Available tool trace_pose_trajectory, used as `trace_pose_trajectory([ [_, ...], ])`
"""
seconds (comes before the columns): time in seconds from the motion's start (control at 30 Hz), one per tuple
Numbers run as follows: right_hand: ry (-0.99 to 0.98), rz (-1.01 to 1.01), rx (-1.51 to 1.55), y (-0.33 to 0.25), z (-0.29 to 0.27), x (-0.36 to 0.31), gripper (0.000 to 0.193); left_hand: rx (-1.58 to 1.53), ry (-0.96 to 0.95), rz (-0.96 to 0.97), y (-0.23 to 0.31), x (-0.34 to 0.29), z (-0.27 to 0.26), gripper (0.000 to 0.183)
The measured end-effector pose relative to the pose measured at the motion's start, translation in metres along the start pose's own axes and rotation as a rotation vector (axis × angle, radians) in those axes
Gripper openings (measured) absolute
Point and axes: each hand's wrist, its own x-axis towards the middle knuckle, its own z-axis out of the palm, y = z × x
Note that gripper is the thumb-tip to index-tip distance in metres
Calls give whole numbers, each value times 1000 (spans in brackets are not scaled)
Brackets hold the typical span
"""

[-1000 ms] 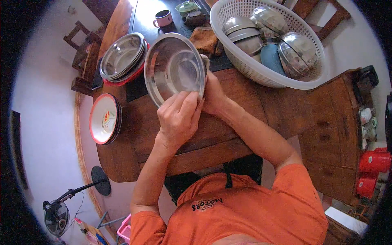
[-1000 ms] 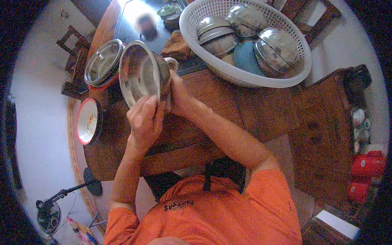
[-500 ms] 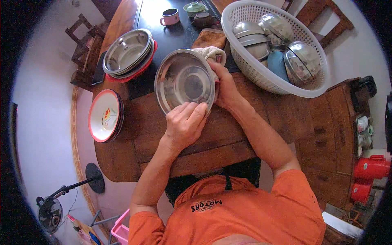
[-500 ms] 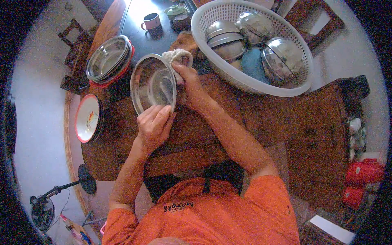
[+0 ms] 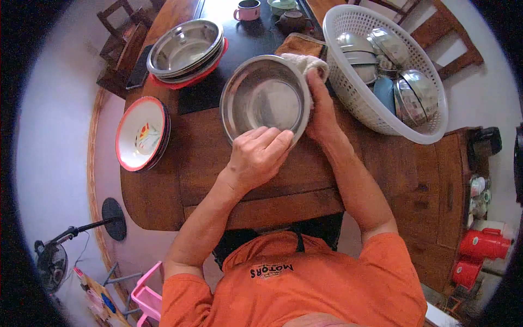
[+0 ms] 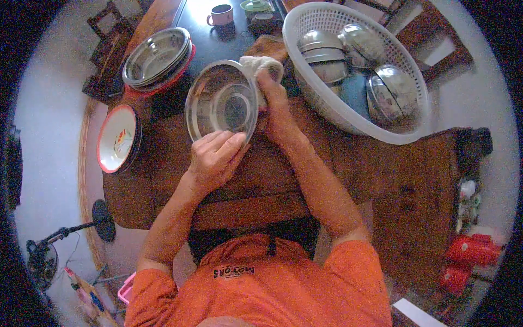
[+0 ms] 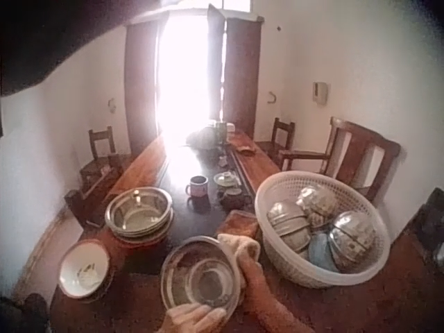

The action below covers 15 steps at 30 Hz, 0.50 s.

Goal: The person wipes several bowls and metal basins with a cloth, handling them one at a time before stacking them on a table.

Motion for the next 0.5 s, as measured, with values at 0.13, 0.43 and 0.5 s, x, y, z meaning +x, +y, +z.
trace_pose_trajectory([
  [0.13,35,-91,-148,-2,-15,5,63,26,-9,-3,1,1,0,18],
  [0.43,90,-9,-373,-16,-13,2,38,134,-101,-44,-5,-7,-6,15],
  [0.5,72,0,-371,-15,-15,3,38,146,-125,-56,-6,-6,-9,17],
])
